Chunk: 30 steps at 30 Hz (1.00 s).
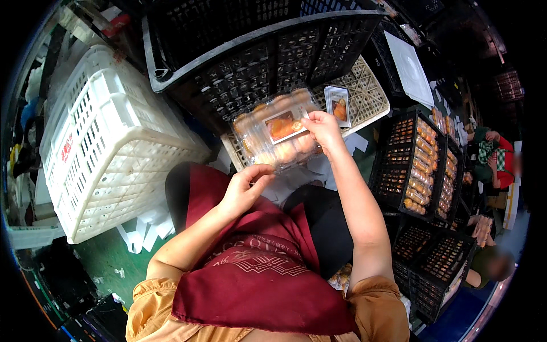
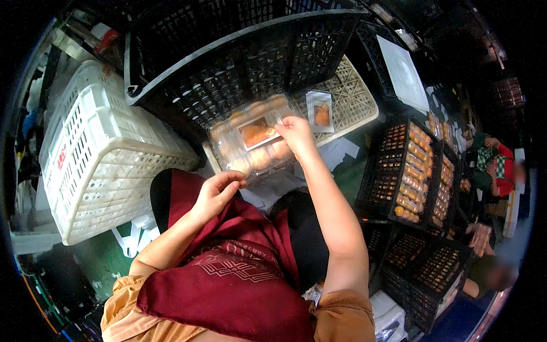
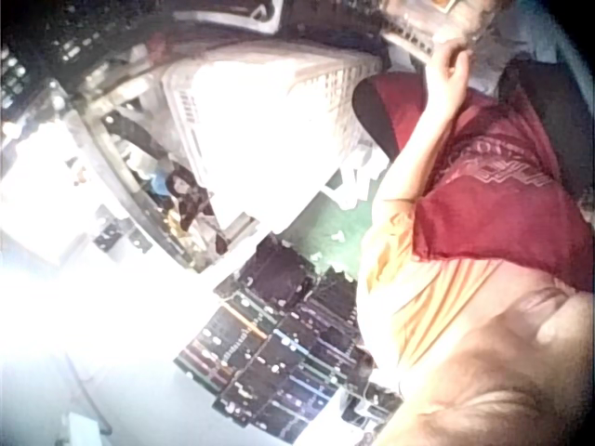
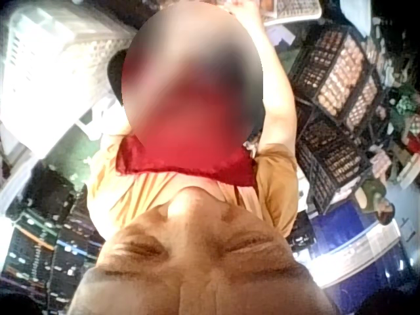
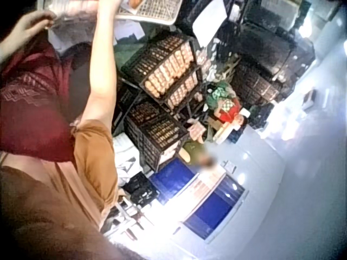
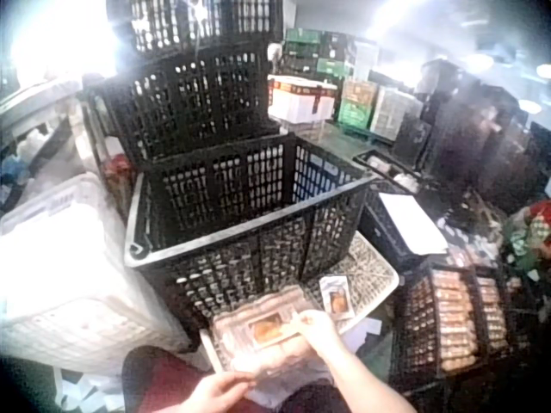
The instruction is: The person applies product labels to plastic containers filled with fruit and places the containers into a black plastic crate.
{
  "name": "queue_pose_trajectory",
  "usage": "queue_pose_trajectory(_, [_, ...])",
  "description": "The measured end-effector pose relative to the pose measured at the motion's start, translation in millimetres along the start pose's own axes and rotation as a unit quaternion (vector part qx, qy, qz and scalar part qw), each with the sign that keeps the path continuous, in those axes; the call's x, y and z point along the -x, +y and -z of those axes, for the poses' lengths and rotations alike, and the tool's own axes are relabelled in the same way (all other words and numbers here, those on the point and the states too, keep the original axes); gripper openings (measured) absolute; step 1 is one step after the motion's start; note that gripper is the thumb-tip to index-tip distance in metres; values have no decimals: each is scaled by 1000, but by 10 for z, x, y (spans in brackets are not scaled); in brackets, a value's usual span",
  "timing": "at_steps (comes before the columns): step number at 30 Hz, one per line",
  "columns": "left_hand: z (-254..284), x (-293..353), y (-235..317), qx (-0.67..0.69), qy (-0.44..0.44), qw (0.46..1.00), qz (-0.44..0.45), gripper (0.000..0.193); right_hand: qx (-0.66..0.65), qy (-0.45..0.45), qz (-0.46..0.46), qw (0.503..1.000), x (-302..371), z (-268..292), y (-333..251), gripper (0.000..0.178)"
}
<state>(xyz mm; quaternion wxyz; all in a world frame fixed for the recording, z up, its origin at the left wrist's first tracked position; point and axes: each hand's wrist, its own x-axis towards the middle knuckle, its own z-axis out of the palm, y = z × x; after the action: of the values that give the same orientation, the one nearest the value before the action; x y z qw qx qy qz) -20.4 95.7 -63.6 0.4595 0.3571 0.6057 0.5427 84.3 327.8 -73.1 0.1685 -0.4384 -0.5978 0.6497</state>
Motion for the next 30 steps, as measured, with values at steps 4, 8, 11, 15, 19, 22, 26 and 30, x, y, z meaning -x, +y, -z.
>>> queue_pose_trajectory(4, [-7, -118, 191, -125, 17, 988, -83, 21, 2, -9, 2, 1000, -16, 1, 1, 8])
queue_pose_trajectory(8, [2, -346, 216, -331, 70, 899, -279, 26, 16, 3, 24, 1000, -59, 5, 86, 12])
queue_pose_trajectory(11, [-12, -523, 189, -418, 63, 854, -303, 39, 63, 8, 36, 997, -138, 27, 202, 16])
queue_pose_trajectory(15, [-28, -570, 90, -506, 43, 819, -268, 58, 145, 48, 82, 985, -210, 19, 359, 18])
queue_pose_trajectory(19, [-39, -541, 103, -523, 33, 810, -262, 63, 275, 104, 142, 945, 36, -108, 57, 19])
queue_pose_trajectory(22, [-41, -547, 133, -532, 25, 805, -261, 63, 370, 123, 181, 903, 147, -130, -89, 22])
queue_pose_trajectory(26, [-44, -566, 157, -553, 6, 795, -250, 63, 450, 214, 194, 845, 201, -60, -101, 35])
queue_pose_trajectory(30, [-91, -556, 140, -604, -4, 766, -219, 65, 222, 207, 174, 937, 171, 457, 99, 37])
